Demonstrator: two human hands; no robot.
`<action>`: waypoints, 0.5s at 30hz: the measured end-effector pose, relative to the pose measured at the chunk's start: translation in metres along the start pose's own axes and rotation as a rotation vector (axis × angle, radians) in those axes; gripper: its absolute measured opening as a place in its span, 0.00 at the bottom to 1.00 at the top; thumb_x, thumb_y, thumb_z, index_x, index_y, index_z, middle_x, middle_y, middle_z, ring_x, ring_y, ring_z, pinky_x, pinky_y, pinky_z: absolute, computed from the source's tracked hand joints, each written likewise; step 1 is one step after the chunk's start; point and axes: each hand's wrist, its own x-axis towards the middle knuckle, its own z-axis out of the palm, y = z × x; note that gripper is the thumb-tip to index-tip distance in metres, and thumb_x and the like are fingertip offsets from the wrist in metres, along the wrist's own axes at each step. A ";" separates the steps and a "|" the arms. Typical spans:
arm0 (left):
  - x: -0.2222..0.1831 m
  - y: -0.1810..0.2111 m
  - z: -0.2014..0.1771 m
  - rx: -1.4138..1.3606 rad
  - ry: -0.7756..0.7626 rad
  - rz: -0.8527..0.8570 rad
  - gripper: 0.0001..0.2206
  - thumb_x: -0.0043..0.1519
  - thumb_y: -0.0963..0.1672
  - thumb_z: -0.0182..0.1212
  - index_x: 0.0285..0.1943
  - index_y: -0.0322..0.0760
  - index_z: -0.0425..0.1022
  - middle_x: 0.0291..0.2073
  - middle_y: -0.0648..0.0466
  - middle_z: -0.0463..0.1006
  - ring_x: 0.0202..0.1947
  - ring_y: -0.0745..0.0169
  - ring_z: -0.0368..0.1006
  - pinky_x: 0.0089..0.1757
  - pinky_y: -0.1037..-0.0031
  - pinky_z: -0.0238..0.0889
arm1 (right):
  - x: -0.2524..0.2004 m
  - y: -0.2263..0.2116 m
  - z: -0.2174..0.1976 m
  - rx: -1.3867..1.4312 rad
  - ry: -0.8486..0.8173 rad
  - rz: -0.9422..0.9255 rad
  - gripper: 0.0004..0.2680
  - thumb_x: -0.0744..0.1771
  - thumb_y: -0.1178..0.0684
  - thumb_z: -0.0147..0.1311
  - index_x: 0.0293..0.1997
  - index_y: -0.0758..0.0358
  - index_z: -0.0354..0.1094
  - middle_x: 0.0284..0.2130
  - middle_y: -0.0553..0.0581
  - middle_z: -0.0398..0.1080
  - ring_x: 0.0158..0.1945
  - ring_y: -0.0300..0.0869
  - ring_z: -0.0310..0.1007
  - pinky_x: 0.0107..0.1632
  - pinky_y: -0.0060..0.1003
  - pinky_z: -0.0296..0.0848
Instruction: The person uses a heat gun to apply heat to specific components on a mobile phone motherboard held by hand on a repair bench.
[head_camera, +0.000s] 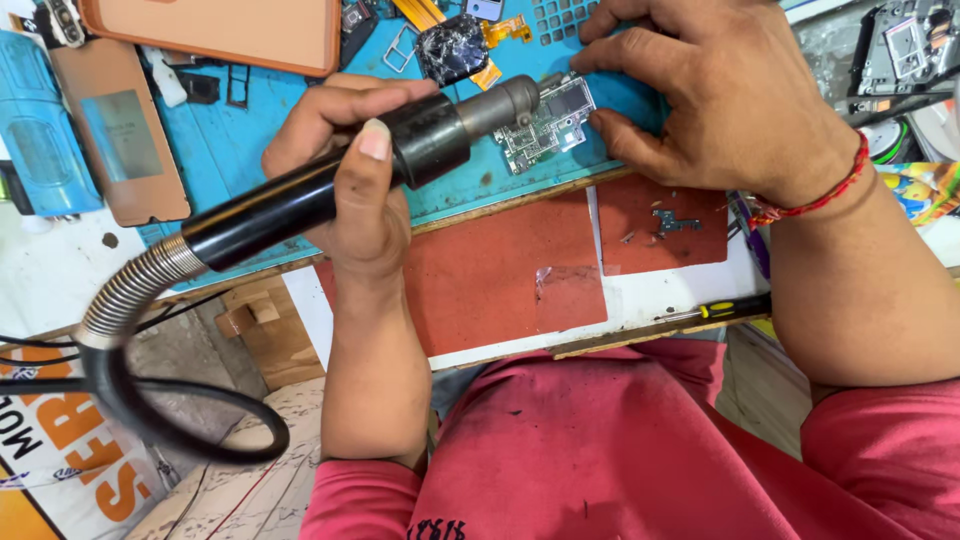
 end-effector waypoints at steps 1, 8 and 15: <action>-0.001 0.000 -0.002 -0.004 -0.020 -0.003 0.14 0.67 0.45 0.60 0.44 0.22 0.73 0.39 0.40 0.78 0.41 0.51 0.80 0.49 0.65 0.76 | 0.000 0.000 0.000 -0.003 -0.001 0.001 0.11 0.65 0.56 0.66 0.49 0.64 0.73 0.50 0.56 0.71 0.51 0.50 0.72 0.53 0.44 0.72; -0.004 -0.003 -0.007 -0.017 -0.048 -0.007 0.16 0.67 0.47 0.60 0.45 0.22 0.73 0.38 0.40 0.79 0.40 0.53 0.79 0.47 0.68 0.74 | 0.002 0.001 0.002 -0.007 0.005 0.012 0.11 0.63 0.56 0.66 0.49 0.62 0.73 0.51 0.56 0.71 0.52 0.53 0.72 0.54 0.46 0.71; 0.002 -0.002 -0.002 0.045 -0.007 0.050 0.16 0.67 0.47 0.59 0.45 0.23 0.75 0.39 0.40 0.81 0.40 0.57 0.78 0.47 0.71 0.72 | 0.001 -0.002 0.004 0.006 0.002 0.057 0.11 0.64 0.54 0.64 0.49 0.60 0.74 0.51 0.55 0.72 0.53 0.53 0.72 0.57 0.47 0.71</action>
